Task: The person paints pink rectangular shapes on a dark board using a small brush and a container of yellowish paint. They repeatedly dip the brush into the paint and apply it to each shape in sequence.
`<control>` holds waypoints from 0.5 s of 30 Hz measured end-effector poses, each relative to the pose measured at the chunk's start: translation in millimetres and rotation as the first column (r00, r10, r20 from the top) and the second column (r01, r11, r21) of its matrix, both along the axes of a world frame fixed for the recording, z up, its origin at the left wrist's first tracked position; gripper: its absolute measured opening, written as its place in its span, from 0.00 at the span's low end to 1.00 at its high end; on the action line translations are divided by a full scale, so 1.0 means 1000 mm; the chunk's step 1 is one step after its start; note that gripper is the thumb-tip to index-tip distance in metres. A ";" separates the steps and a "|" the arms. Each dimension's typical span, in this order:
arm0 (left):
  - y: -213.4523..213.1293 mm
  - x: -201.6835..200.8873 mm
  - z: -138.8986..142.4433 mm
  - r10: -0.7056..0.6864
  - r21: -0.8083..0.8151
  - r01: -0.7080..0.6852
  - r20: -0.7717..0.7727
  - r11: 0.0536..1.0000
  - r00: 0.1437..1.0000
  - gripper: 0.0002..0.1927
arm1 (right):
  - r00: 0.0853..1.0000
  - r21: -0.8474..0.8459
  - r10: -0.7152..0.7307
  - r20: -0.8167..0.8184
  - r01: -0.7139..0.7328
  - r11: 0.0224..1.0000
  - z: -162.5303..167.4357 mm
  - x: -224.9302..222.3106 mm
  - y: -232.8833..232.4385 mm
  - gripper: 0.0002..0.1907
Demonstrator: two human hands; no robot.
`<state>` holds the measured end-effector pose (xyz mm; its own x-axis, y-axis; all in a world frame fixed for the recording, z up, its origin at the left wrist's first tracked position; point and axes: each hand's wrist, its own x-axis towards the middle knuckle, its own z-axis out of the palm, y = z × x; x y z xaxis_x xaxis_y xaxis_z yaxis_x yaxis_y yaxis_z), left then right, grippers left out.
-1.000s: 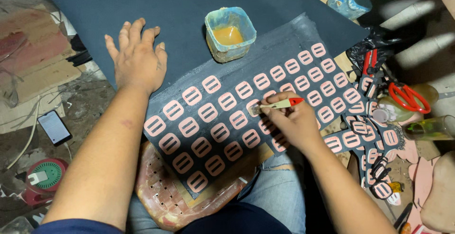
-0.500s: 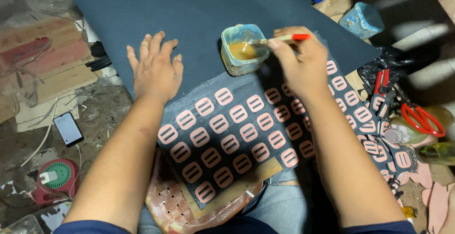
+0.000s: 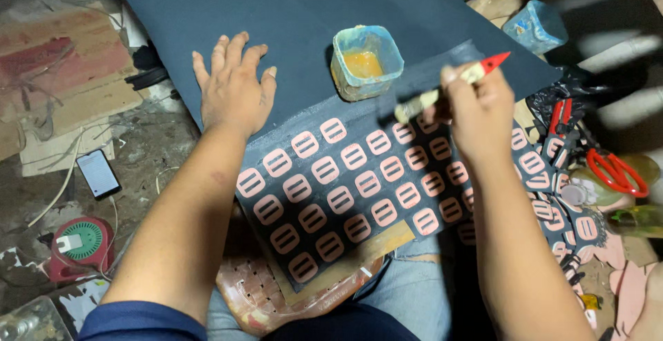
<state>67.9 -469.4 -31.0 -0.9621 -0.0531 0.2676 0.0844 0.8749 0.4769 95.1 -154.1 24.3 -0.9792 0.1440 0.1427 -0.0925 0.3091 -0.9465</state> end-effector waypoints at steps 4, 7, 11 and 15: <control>-0.001 0.003 -0.006 -0.007 0.003 0.007 -0.019 1.000 1.000 0.22 | 0.972 -0.148 0.124 0.198 -0.095 0.984 -0.037 0.064 -0.003 0.08; -0.002 0.004 -0.009 -0.011 0.006 0.011 -0.040 1.000 0.999 0.22 | 0.980 -0.143 0.116 0.164 -0.093 0.985 -0.060 0.088 -0.017 0.11; -0.002 0.003 -0.010 -0.011 0.005 0.012 -0.045 1.000 0.999 0.23 | 0.993 0.180 -0.010 0.118 -0.011 0.984 -0.065 0.094 -0.027 0.10; -0.003 0.002 -0.009 -0.015 0.013 0.016 -0.044 1.000 0.999 0.23 | 0.991 0.437 0.066 -0.115 -0.009 0.900 -0.058 0.097 -0.035 0.10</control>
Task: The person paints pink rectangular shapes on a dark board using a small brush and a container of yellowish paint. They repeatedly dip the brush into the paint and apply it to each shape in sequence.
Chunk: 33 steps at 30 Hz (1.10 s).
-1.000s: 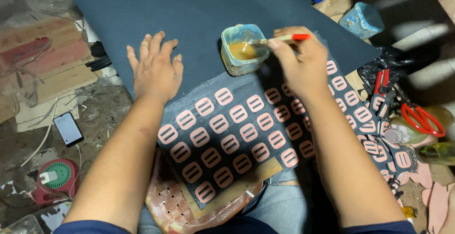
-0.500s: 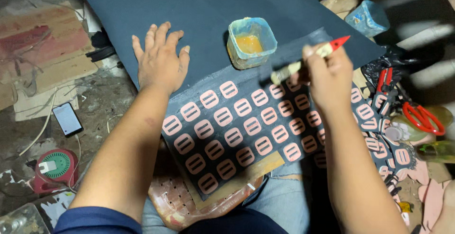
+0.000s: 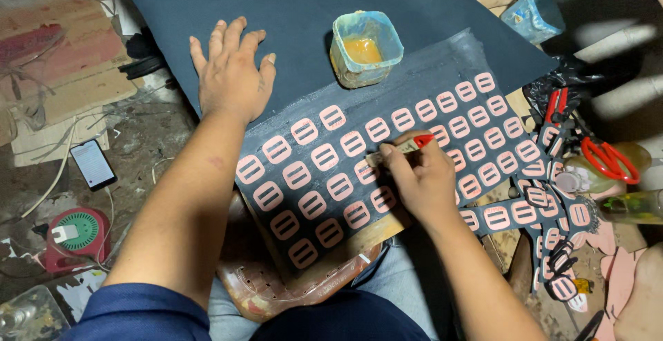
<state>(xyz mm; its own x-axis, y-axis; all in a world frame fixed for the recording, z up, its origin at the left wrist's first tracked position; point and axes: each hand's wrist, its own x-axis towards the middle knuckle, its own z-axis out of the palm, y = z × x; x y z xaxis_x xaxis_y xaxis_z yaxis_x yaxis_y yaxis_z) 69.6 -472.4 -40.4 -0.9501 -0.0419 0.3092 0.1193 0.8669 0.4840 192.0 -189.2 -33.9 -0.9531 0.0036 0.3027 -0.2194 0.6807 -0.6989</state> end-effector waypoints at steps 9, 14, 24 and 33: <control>0.000 0.000 0.001 0.018 -0.020 -0.017 0.068 1.000 0.998 0.24 | 0.981 0.143 -0.150 0.121 0.132 0.981 -0.003 -0.032 -0.005 0.14; 0.000 0.000 0.001 0.008 -0.015 -0.007 0.060 1.000 0.998 0.24 | 0.985 -0.038 -0.060 0.160 0.067 0.997 -0.005 -0.017 0.017 0.12; 0.001 -0.001 -0.002 0.007 -0.007 -0.007 0.053 1.000 0.999 0.24 | 0.931 0.023 -0.084 0.355 0.081 0.996 0.011 -0.020 0.001 0.09; 0.000 -0.002 -0.005 0.016 -0.005 -0.015 0.071 1.000 0.997 0.24 | 0.882 0.133 0.441 0.165 -0.463 0.876 0.015 0.012 -0.003 0.10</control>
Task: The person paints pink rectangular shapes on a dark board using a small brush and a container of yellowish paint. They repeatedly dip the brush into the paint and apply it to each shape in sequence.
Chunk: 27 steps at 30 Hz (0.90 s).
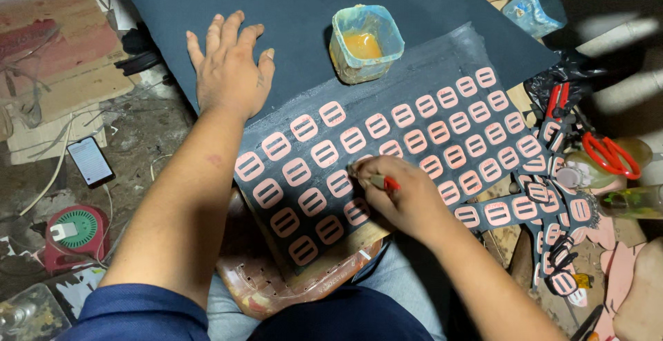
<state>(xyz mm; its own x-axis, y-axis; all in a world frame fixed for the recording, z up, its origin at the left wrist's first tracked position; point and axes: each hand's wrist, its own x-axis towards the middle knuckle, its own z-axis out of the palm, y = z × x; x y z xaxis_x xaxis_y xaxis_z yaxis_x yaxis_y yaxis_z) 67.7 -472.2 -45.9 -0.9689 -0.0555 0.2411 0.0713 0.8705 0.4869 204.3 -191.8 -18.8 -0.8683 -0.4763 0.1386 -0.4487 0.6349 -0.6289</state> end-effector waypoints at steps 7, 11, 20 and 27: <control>0.000 0.000 0.000 -0.004 0.000 0.004 0.007 1.000 1.000 0.24 | 0.978 -0.050 -0.189 0.089 0.194 0.980 0.000 0.020 0.024 0.08; 0.001 0.000 -0.001 -0.005 -0.004 0.005 -0.006 1.000 1.000 0.24 | 0.930 -0.129 -0.362 0.066 0.368 0.921 -0.007 0.007 0.022 0.09; 0.001 -0.001 0.001 -0.011 -0.016 0.011 -0.020 1.000 1.000 0.24 | 0.941 -0.269 -0.210 0.264 0.281 0.921 -0.025 -0.006 0.022 0.07; 0.001 -0.001 0.001 -0.013 -0.010 0.012 -0.020 1.000 1.000 0.24 | 0.876 -0.302 -0.377 0.299 0.462 0.834 -0.029 0.002 0.037 0.07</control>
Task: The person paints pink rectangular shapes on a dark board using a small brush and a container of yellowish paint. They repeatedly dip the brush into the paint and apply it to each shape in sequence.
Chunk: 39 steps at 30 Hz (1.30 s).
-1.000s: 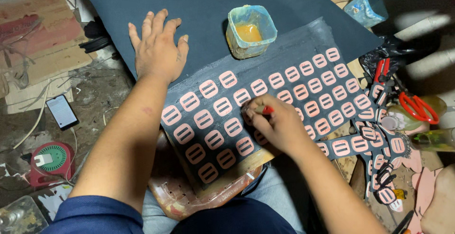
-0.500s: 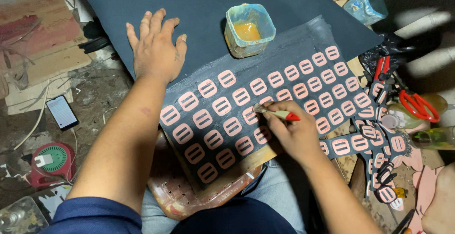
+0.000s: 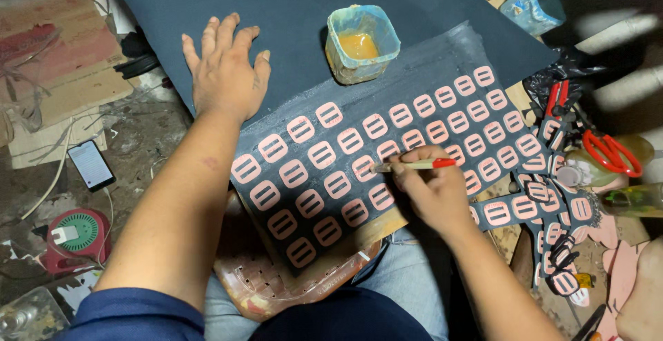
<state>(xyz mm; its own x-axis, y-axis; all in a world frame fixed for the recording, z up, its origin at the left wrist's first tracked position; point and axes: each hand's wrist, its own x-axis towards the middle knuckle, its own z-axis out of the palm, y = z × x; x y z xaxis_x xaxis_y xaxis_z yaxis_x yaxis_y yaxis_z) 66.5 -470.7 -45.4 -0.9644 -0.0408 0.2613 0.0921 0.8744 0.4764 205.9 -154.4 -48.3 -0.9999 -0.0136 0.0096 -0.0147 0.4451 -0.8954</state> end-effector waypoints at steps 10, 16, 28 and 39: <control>0.001 0.001 0.001 -0.001 0.002 0.001 0.006 1.000 1.000 0.24 | 0.900 0.464 0.368 -0.233 -0.230 0.855 0.021 0.002 -0.021 0.10; 0.000 0.001 -0.001 -0.006 0.001 0.006 0.004 1.000 1.000 0.24 | 0.938 0.463 0.344 -0.033 -0.291 0.837 0.039 -0.032 -0.026 0.11; 0.000 0.000 -0.003 -0.006 0.008 0.006 0.016 1.000 1.000 0.24 | 0.956 0.456 0.291 -0.018 -0.252 0.854 0.029 -0.046 -0.017 0.12; 0.001 -0.002 -0.007 -0.006 -0.005 0.006 0.007 1.000 1.000 0.24 | 0.974 -0.465 -0.169 0.149 0.220 0.858 -0.006 0.005 -0.004 0.07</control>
<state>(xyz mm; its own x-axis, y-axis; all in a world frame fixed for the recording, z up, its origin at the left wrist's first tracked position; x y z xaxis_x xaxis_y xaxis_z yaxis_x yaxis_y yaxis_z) 64.5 -470.1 -52.4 -0.9663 -0.0338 0.2551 0.0942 0.8761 0.4729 210.8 -158.3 -54.6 -0.9777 0.1619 -0.1338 0.1272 -0.0506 -0.9906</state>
